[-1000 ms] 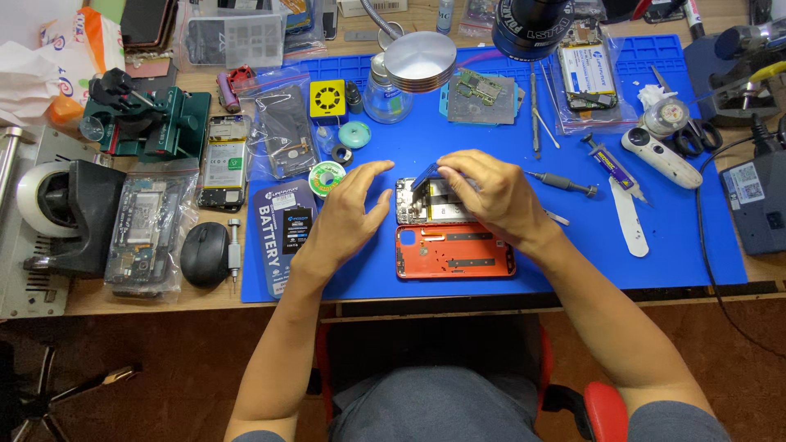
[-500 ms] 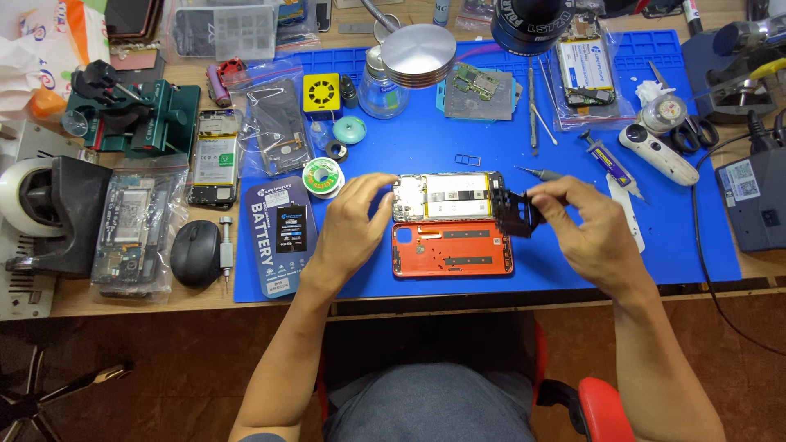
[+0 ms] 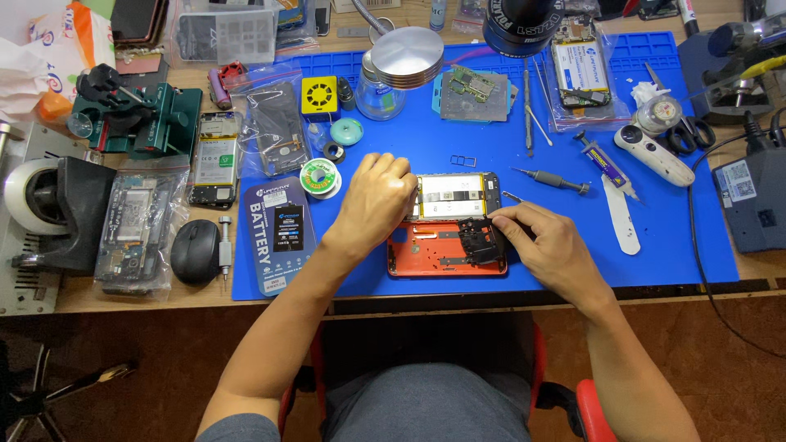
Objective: The person uses a metal prying tool to separate the back cover of a red smartphone. They then use a screwdriver to remove screws from the internal frame and lift out the battery and other internal components.
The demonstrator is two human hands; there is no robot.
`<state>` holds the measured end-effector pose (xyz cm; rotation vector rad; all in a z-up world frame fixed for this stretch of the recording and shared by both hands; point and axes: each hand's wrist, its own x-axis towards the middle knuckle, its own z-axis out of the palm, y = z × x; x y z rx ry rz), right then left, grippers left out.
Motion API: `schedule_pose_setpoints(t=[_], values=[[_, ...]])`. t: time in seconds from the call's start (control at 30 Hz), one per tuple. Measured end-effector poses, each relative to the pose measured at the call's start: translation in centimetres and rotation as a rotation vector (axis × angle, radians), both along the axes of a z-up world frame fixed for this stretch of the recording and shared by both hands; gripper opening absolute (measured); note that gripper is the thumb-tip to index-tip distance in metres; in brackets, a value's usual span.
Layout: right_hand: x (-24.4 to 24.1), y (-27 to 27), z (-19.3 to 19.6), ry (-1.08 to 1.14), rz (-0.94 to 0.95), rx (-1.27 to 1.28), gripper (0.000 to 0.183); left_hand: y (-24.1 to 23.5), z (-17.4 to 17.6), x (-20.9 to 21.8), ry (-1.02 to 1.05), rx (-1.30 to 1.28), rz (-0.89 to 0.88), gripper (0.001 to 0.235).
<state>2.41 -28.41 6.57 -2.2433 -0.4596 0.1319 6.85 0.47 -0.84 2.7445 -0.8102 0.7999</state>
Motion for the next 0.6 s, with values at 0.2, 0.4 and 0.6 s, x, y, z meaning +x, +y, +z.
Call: schedule_pose_setpoints(t=[0.2,0.4,0.6], values=[[-0.3,-0.6,-1.6,-0.248,-0.021,-0.171,0.021,-0.4,0.9,0.7,-0.068,0.050,-0.064,0.005],[0.2,-0.8,-1.0,-0.306,0.012,-0.140,0.018,-1.2,1.8,0.5,-0.051,0.091,-0.052,0.004],[0.9,-0.1,-0.8,-0.352,0.062,-0.120,0.014,-1.0,1.6,0.7,-0.081,0.084,-0.119,0.002]])
